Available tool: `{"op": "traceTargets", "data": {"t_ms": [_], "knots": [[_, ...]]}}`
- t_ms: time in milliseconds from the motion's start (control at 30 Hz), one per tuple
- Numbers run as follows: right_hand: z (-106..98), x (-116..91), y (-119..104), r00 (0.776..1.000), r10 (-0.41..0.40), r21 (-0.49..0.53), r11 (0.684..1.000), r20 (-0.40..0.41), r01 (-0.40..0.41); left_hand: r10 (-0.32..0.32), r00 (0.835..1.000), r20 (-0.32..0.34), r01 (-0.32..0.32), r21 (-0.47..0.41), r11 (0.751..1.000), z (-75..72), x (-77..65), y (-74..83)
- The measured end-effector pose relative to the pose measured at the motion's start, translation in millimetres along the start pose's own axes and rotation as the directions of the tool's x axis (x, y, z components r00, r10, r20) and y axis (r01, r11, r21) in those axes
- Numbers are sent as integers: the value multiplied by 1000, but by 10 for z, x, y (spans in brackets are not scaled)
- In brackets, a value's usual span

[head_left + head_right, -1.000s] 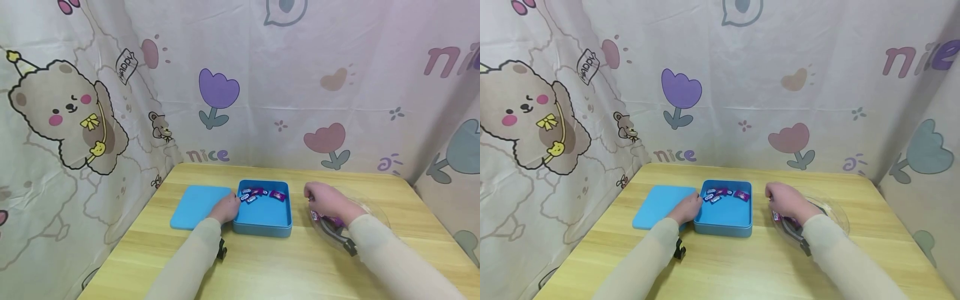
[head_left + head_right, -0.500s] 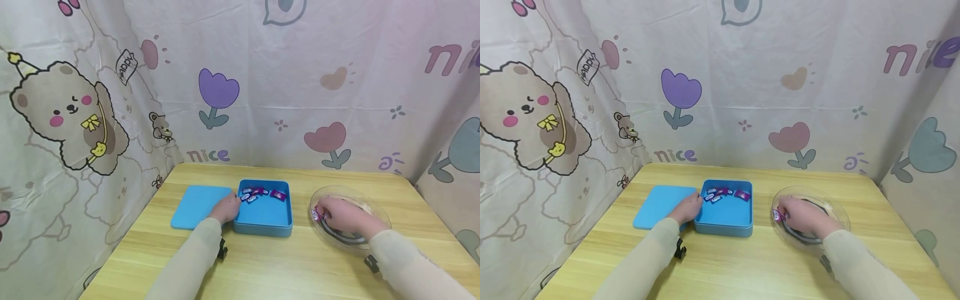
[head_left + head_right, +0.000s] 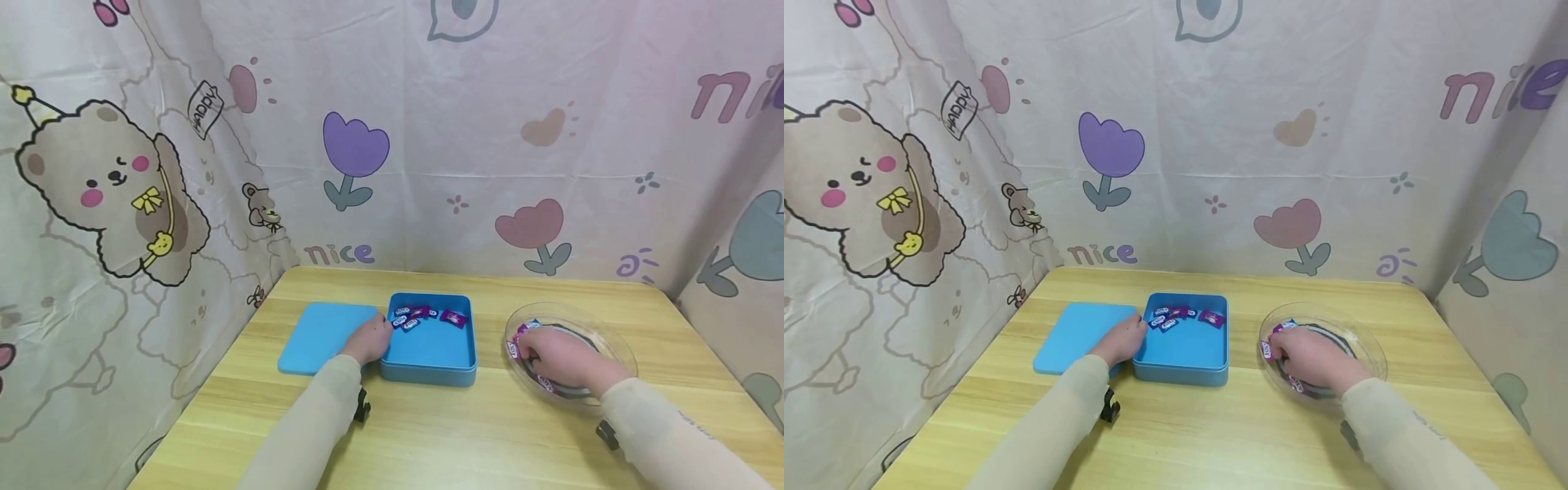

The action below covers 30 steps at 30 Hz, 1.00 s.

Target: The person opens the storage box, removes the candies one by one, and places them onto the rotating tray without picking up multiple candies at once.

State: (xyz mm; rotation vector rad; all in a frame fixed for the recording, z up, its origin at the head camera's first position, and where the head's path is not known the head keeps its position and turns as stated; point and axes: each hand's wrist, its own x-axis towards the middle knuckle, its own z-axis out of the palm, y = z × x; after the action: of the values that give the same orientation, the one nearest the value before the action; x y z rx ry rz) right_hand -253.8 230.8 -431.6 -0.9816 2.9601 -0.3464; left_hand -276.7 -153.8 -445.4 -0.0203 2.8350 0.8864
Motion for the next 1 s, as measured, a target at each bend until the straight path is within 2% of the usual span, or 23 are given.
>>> {"op": "traceTargets", "data": {"t_ms": [233, 500, 1000], "knots": [[-113, 57, -73, 999, 23, 33, 999, -25, -22, 9, 1000, -5, -9, -12, 1000, -14, 15, 15], [-244, 221, -318, 999, 15, 44, 999, -39, -13, -3, 1000, 1, 3, -20, 1000, -18, 6, 18], [-185, 730, -697, 997, 16, -19, 1000, -71, -17, 7, 1000, 8, -7, -11, 1000, 5, 11, -32]]}}
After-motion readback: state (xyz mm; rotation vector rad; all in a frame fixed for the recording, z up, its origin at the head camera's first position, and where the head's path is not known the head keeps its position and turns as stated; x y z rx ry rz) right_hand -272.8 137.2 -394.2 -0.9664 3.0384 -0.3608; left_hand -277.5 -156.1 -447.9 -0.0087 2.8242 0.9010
